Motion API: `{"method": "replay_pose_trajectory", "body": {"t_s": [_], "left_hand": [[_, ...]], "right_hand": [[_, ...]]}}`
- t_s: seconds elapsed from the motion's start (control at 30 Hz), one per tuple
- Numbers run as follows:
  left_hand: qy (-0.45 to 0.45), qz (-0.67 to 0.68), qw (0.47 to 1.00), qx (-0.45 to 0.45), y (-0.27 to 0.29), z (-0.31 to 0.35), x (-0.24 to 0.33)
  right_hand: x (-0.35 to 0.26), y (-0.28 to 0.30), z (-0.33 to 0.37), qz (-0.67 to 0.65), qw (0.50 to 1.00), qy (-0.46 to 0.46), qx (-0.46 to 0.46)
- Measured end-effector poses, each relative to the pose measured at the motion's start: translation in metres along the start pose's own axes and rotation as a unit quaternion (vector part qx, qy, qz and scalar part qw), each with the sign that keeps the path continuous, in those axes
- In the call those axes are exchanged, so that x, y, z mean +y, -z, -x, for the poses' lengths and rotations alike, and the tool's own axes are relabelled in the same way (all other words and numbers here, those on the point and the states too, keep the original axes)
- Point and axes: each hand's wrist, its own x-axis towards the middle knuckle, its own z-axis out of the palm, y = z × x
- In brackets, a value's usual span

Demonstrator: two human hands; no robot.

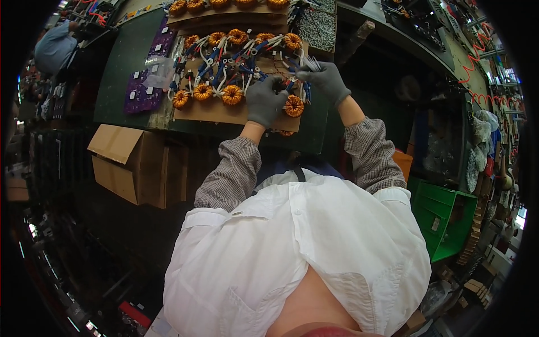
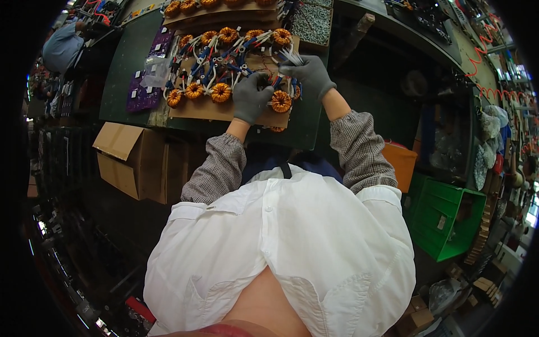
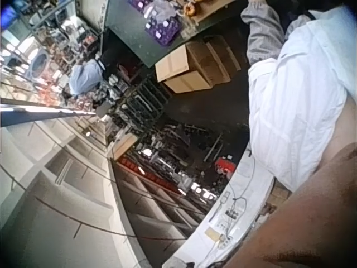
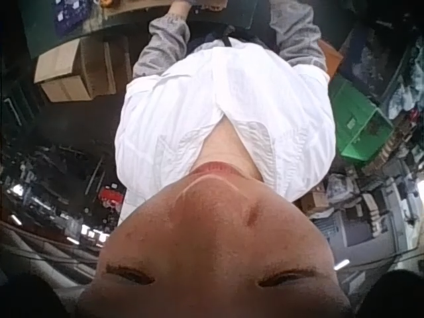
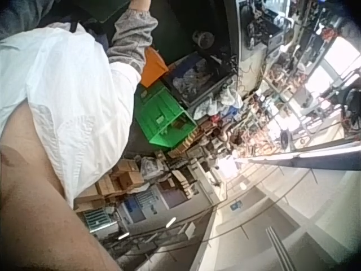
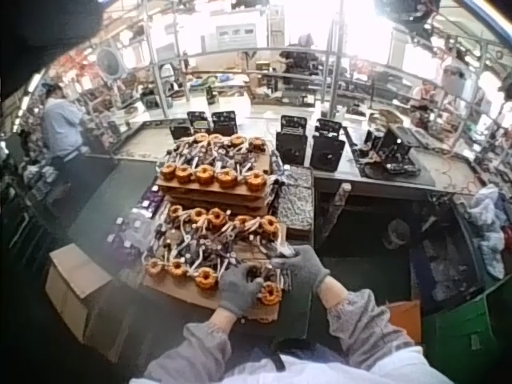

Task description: Assembling and prepping electric motor stators on a production line.

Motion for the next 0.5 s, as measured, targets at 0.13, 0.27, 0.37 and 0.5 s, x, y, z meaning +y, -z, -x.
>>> {"method": "replay_pose_trajectory", "body": {"t_s": [0.13,0.27,0.37,0.5], "left_hand": [[0.027,0.013,0.999,-0.025,0.008,-0.001,0.004],[0.003,0.006,0.999,-0.036,0.007,0.0,0.0],[0.023,0.023,0.999,-0.036,0.005,-0.001,-0.001],[0.02,0.003,0.999,-0.039,0.003,-0.002,-0.001]], "right_hand": [[-0.008,0.001,0.015,0.189,0.977,-0.094,-0.008],[0.006,-0.006,0.003,0.162,0.982,-0.1,-0.011],[0.021,-0.012,-0.011,0.206,0.973,-0.099,-0.01],[0.016,-0.021,-0.011,0.214,0.969,-0.123,-0.019]]}}
